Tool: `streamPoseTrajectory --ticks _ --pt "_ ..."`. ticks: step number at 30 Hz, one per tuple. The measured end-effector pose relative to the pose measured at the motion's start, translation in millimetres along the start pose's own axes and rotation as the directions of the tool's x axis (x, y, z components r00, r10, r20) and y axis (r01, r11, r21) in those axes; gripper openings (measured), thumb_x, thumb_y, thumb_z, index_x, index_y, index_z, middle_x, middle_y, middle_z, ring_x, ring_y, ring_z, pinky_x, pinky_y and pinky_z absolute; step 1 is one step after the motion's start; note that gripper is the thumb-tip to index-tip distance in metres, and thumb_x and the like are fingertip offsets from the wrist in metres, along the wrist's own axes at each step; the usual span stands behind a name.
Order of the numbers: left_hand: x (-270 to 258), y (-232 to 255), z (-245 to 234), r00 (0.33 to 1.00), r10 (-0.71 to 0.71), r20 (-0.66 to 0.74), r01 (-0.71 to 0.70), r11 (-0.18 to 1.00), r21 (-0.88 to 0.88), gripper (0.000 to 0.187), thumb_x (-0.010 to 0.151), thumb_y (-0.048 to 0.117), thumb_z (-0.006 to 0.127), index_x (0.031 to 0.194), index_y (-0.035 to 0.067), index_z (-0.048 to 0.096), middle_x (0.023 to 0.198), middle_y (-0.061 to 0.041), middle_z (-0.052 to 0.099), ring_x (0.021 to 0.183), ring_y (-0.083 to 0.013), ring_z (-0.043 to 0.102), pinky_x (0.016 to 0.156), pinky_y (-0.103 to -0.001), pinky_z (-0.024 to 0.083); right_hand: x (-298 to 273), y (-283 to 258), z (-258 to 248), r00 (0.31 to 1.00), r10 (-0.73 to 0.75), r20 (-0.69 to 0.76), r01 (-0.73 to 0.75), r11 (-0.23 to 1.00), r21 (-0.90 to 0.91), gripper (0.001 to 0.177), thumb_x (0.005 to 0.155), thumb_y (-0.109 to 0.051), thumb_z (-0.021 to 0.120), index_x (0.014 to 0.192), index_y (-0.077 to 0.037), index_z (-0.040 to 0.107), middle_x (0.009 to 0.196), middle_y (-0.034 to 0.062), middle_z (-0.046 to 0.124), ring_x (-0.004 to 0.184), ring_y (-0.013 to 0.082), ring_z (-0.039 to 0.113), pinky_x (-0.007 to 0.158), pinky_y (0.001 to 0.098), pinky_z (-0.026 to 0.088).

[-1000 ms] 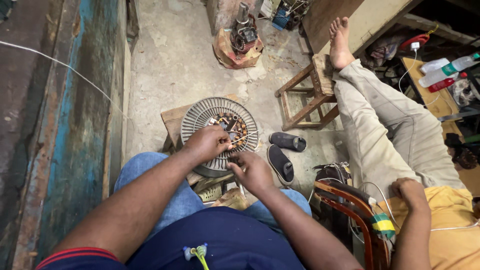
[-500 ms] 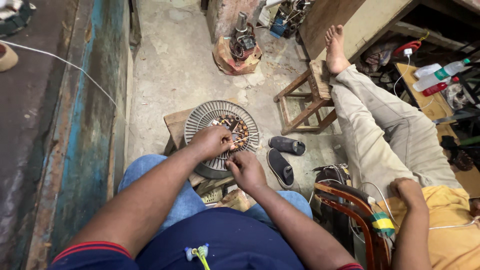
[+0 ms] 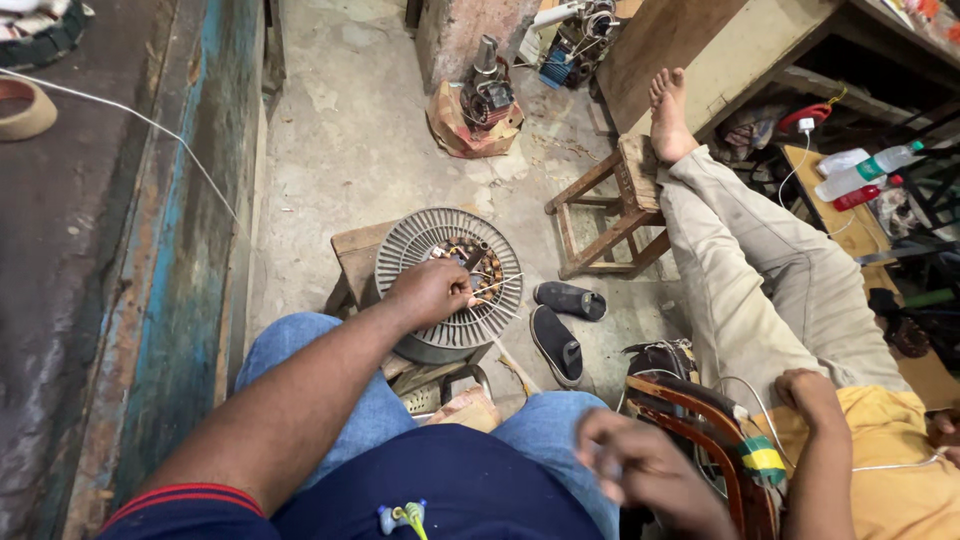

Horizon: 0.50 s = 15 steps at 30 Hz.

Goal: The person winds a thin wire around the slots of a motor stator by hand. They repeatedly thread the wire through the stator slots and pull it taut to form the coil windings.

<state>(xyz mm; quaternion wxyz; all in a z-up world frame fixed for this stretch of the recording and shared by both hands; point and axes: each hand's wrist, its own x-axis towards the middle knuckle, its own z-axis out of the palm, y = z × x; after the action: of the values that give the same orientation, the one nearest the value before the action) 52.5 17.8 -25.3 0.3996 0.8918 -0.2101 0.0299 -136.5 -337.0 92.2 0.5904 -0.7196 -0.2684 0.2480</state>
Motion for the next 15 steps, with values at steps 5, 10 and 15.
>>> streamPoseTrajectory --ticks 5,10,15 --pt "-0.7 5.6 -5.3 0.996 -0.072 0.051 0.072 0.997 -0.002 0.021 0.081 0.035 0.079 0.087 0.016 0.073 0.095 -0.001 0.071 0.093 -0.0241 0.069 0.078 -0.042 0.055 -76.8 42.5 -180.1 0.763 0.126 -0.634 -0.496 0.743 -0.45 0.019 0.076 -0.009 0.068 0.065 0.0 0.056 0.076 0.0182 0.058 0.071 0.0293 0.055 0.066 0.0401 0.041" --pt "-0.7 8.2 -9.2 0.997 -0.044 0.057 0.044 0.999 -0.001 0.021 0.081 0.036 0.08 0.088 0.016 0.073 0.095 -0.002 0.071 0.093 -0.0247 0.068 0.079 -0.042 0.055 -124.8 100.3 -308.7 0.778 0.133 -0.614 -0.617 -0.026 -0.787 0.01 0.056 -0.008 0.063 0.05 -0.005 0.056 0.063 0.0139 0.058 0.059 0.0284 0.057 0.053 0.0383 0.041" --pt "-2.3 6.6 -7.4 0.998 -0.042 0.037 0.043 0.999 -0.018 0.025 0.08 0.037 0.081 0.087 0.014 0.073 0.092 -0.004 0.072 0.09 -0.0264 0.069 0.076 -0.042 0.055 -141.9 117.0 -317.0 0.825 0.108 -0.555 -0.55 -0.071 -0.832 0.014 0.059 -0.008 0.06 0.047 -0.009 0.054 0.063 0.0102 0.06 0.066 0.0274 0.062 0.054 0.0379 0.044"
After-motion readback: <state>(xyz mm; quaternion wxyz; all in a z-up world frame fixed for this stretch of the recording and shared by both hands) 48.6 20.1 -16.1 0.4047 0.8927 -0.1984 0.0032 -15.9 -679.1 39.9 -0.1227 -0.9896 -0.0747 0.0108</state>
